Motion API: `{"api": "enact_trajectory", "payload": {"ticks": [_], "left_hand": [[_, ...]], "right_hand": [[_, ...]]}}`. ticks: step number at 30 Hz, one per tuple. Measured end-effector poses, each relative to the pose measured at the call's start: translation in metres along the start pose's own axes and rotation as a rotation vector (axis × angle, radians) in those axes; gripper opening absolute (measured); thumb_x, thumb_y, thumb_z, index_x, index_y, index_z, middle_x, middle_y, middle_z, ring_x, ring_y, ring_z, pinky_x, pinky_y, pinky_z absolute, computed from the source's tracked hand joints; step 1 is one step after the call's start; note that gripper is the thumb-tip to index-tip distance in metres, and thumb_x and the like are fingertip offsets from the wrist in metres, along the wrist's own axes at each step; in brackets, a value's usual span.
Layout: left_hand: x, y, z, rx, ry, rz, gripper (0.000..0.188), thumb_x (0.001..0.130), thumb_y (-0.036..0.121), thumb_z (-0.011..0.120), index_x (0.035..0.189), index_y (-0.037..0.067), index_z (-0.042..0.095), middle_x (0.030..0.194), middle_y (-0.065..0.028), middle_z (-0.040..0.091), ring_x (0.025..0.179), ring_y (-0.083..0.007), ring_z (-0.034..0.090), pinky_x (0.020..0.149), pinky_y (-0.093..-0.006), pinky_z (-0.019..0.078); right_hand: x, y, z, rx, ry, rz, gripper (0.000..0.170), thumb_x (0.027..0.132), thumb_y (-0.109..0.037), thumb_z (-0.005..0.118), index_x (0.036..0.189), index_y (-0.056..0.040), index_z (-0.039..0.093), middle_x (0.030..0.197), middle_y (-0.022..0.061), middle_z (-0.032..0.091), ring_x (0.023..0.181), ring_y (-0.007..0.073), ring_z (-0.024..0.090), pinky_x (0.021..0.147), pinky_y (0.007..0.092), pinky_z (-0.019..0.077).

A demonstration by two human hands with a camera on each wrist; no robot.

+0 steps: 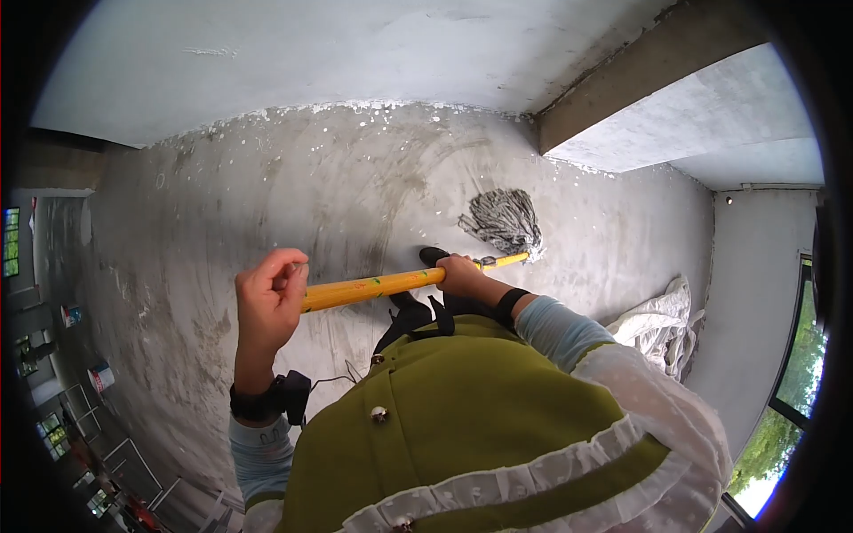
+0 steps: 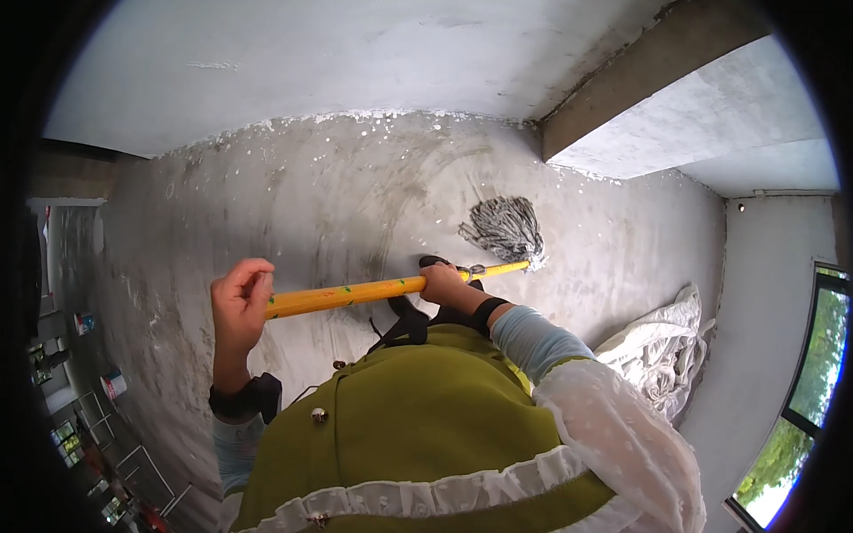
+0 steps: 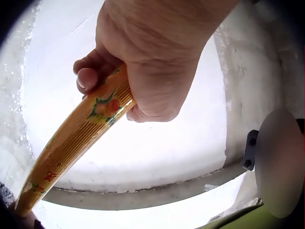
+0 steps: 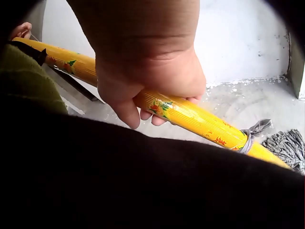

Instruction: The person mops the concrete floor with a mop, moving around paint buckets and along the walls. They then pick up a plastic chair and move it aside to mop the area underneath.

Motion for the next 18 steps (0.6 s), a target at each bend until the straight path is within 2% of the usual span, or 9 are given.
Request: {"api": "enact_trajectory", "payload": {"ticks": [3, 5, 9, 10, 13, 14, 15, 16, 18], "left_hand": [[0.018, -0.013, 0.044, 0.039, -0.133, -0.040, 0.005, 0.078, 0.000, 0.051, 0.081, -0.001, 0.055, 0.057, -0.0024, 0.047, 0.050, -0.0053, 0.044, 0.047, -0.0196, 0.0357], [0.026, -0.022, 0.073, 0.017, -0.271, -0.169, 0.007, 0.079, 0.003, 0.050, 0.080, -0.001, 0.055, 0.057, -0.0027, 0.047, 0.047, -0.0057, 0.043, 0.044, -0.0206, 0.0347], [0.043, -0.021, 0.087, 0.050, -0.305, -0.259, 0.011, 0.080, 0.004, 0.046, 0.081, -0.001, 0.056, 0.056, -0.0036, 0.048, 0.044, -0.0067, 0.044, 0.040, -0.0215, 0.0346], [0.050, -0.009, 0.076, 0.057, -0.231, -0.229, 0.013, 0.081, 0.004, 0.043, 0.082, 0.000, 0.056, 0.056, -0.0039, 0.049, 0.044, -0.0067, 0.044, 0.040, -0.0214, 0.0344], [0.067, 0.025, 0.036, 0.092, -0.059, -0.198, 0.019, 0.082, 0.002, 0.037, 0.086, 0.001, 0.056, 0.058, -0.0042, 0.052, 0.043, -0.0066, 0.043, 0.039, -0.0197, 0.0341], [0.070, 0.042, 0.021, 0.120, -0.014, -0.147, 0.021, 0.083, 0.001, 0.035, 0.087, 0.002, 0.055, 0.059, -0.0040, 0.052, 0.044, -0.0064, 0.044, 0.039, -0.0189, 0.0334], [0.074, 0.060, 0.008, 0.106, 0.007, -0.250, 0.022, 0.079, -0.001, 0.034, 0.084, -0.001, 0.055, 0.058, -0.0096, 0.054, 0.049, -0.0123, 0.050, 0.046, -0.0238, 0.0382], [0.076, 0.074, 0.004, 0.108, 0.013, -0.243, 0.022, 0.079, -0.001, 0.034, 0.084, -0.001, 0.055, 0.058, -0.0096, 0.054, 0.049, -0.0123, 0.050, 0.046, -0.0238, 0.0382], [0.080, 0.115, -0.005, 0.208, 0.116, 0.007, 0.020, 0.078, 0.001, 0.035, 0.083, -0.001, 0.055, 0.060, -0.0104, 0.055, 0.051, -0.0154, 0.052, 0.048, -0.0248, 0.0401]], "right_hand": [[-0.011, 0.041, 0.008, 0.006, -0.116, 0.012, 0.023, 0.064, -0.024, 0.057, 0.082, -0.0099, 0.062, 0.083, 0.0113, 0.061, 0.087, 0.0283, 0.057, 0.077, 0.0414, 0.0429], [-0.021, 0.058, 0.015, -0.010, -0.257, 0.033, 0.025, 0.064, -0.025, 0.056, 0.083, -0.0102, 0.063, 0.085, 0.0121, 0.062, 0.084, 0.0292, 0.059, 0.076, 0.0411, 0.0449], [-0.026, 0.066, -0.016, 0.037, -0.333, 0.104, 0.025, 0.064, -0.027, 0.057, 0.081, -0.0104, 0.064, 0.083, 0.0126, 0.062, 0.082, 0.0291, 0.059, 0.077, 0.0394, 0.0448], [-0.024, 0.064, -0.024, 0.040, -0.335, 0.106, 0.025, 0.064, -0.027, 0.057, 0.081, -0.0104, 0.064, 0.083, 0.0126, 0.062, 0.082, 0.0291, 0.059, 0.077, 0.0394, 0.0448], [-0.006, 0.032, -0.077, -0.118, -0.134, -0.124, 0.020, 0.061, -0.025, 0.058, 0.075, -0.0118, 0.064, 0.071, 0.0108, 0.061, 0.075, 0.0255, 0.059, 0.076, 0.0349, 0.0413], [-0.003, 0.028, -0.095, -0.118, -0.135, -0.121, 0.020, 0.061, -0.025, 0.058, 0.075, -0.0118, 0.064, 0.071, 0.0108, 0.061, 0.075, 0.0255, 0.059, 0.076, 0.0349, 0.0413], [0.001, 0.014, -0.119, -0.127, -0.056, -0.256, 0.018, 0.059, -0.024, 0.058, 0.072, -0.0117, 0.063, 0.068, 0.0093, 0.060, 0.073, 0.0245, 0.058, 0.077, 0.0348, 0.0402], [0.004, 0.001, -0.142, -0.136, 0.026, -0.393, 0.016, 0.058, -0.022, 0.058, 0.069, -0.0117, 0.062, 0.065, 0.0079, 0.058, 0.072, 0.0235, 0.058, 0.077, 0.0346, 0.0390], [0.016, -0.001, -0.174, -0.169, 0.119, -0.398, 0.014, 0.058, -0.022, 0.058, 0.067, -0.0115, 0.061, 0.063, 0.0068, 0.057, 0.071, 0.0227, 0.057, 0.078, 0.0343, 0.0378]]}}
Point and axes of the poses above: each hand's wrist, its own x-axis towards the middle knuckle, its own z-axis out of the palm, y = z × x, the point moved 8 cm from there along x, towards the middle knuckle
